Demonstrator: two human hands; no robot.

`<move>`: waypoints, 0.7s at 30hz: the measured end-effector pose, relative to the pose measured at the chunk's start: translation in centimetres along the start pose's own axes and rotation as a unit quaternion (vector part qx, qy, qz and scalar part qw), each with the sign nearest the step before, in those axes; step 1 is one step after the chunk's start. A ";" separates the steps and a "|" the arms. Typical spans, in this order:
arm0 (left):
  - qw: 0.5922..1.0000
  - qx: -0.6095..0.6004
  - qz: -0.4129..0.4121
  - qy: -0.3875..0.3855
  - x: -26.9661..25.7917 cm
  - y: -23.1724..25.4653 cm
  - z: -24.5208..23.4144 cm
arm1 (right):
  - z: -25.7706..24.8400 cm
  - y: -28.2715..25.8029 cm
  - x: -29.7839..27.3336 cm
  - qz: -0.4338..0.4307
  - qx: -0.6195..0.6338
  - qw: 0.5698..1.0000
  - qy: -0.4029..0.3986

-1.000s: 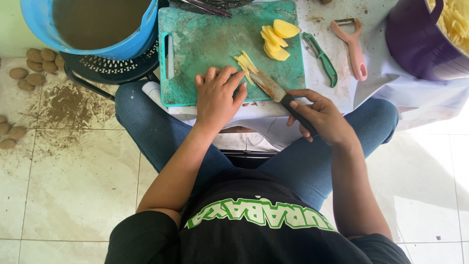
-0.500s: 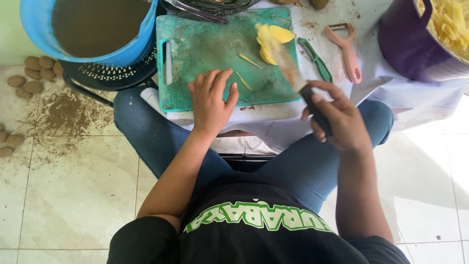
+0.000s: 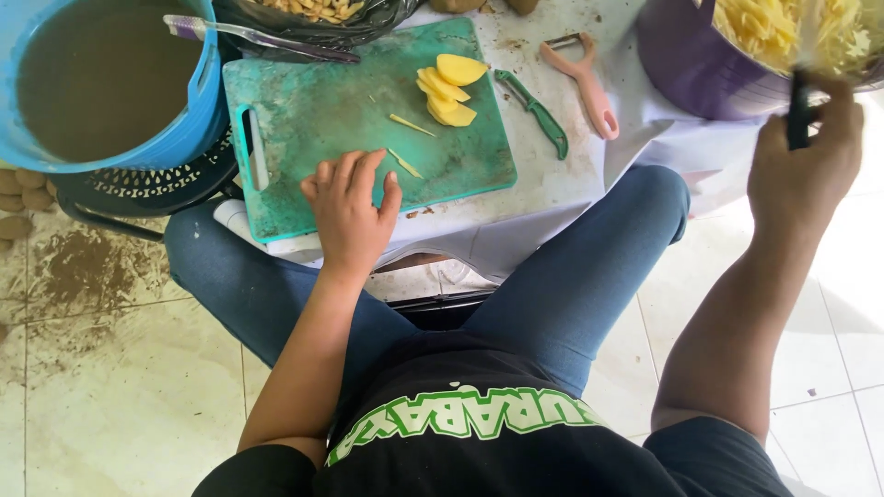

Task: Slicing peeled potatoes into thin strips on a cutting board using a knife.

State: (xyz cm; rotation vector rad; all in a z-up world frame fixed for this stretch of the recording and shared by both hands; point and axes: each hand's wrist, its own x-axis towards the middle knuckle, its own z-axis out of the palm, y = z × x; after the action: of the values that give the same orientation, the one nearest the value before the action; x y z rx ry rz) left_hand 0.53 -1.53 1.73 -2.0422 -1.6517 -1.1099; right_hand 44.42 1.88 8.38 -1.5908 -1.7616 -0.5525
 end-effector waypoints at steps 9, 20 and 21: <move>1.000 -0.002 -0.002 -0.007 0.1 0.1 -0.2 | -0.8 -0.4 0.0 0.052 0.101 0.991 -0.071; 0.999 -0.011 0.034 -0.030 0.1 -0.1 -0.2 | -0.2 -11.2 0.1 0.067 0.503 0.791 -0.343; 0.998 -0.026 0.041 -0.039 0.1 -0.2 -0.1 | 0.1 -12.9 0.5 0.022 0.476 0.797 -0.372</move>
State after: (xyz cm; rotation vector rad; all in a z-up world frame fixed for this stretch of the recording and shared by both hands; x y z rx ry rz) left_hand 0.30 -1.46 1.85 -2.1903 -1.5750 -1.0689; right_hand 31.82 0.21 10.38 -1.0996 -1.9905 1.0223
